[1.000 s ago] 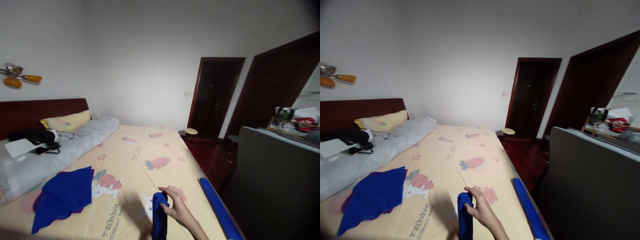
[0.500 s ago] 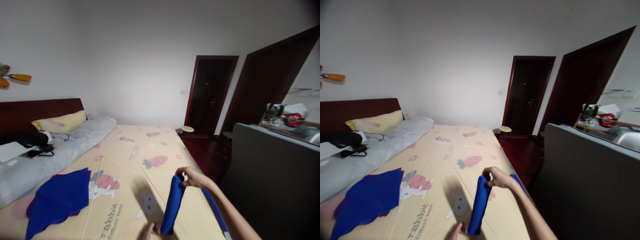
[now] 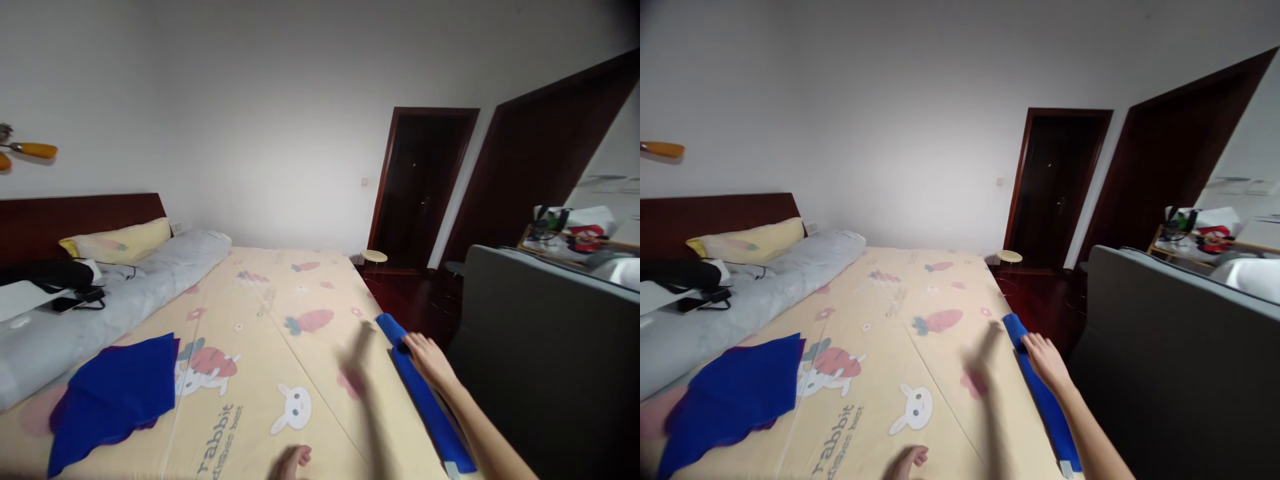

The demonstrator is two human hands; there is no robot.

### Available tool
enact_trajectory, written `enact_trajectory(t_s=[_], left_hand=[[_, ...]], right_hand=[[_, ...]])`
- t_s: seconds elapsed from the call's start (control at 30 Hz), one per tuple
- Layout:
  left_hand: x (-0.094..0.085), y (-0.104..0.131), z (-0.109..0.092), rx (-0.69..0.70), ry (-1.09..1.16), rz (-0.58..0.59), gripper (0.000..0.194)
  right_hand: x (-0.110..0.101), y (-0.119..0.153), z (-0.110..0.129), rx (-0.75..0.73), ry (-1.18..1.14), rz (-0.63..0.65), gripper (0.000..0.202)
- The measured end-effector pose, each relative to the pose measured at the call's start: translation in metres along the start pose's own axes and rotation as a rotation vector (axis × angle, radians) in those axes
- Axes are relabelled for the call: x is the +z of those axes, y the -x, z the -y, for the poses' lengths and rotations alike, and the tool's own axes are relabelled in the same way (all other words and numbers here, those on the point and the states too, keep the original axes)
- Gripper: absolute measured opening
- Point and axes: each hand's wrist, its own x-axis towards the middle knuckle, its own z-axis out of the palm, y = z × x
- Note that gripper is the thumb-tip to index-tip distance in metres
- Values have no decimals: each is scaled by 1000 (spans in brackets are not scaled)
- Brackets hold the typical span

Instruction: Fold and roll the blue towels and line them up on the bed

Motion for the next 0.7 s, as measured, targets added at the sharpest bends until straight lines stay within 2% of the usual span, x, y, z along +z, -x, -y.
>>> enact_trajectory(t_s=[0.2,0.27,0.3,0.4,0.53,0.6,0.63,0.7], left_hand=[[-4,8,-14,-55,-84,-8,54],[-5,10,-18,-49,-97,-33,55],[-4,11,-19,-44,-101,-52,54],[0,12,-23,-18,-98,-111,53],[0,11,-20,-21,9,-117,50],[-16,12,-14,-50,68,-148,45],[-30,13,-9,-55,65,-195,42],[-71,15,3,-57,-28,-364,35]], right_hand=[[146,155,-36,144,31,175,49],[177,188,-47,202,49,185,51],[187,199,-51,216,56,182,52],[192,213,-52,217,72,177,52],[178,214,-43,212,115,192,53],[171,214,-38,197,120,185,53],[169,214,-35,187,120,179,53],[164,217,-32,179,123,160,50]])
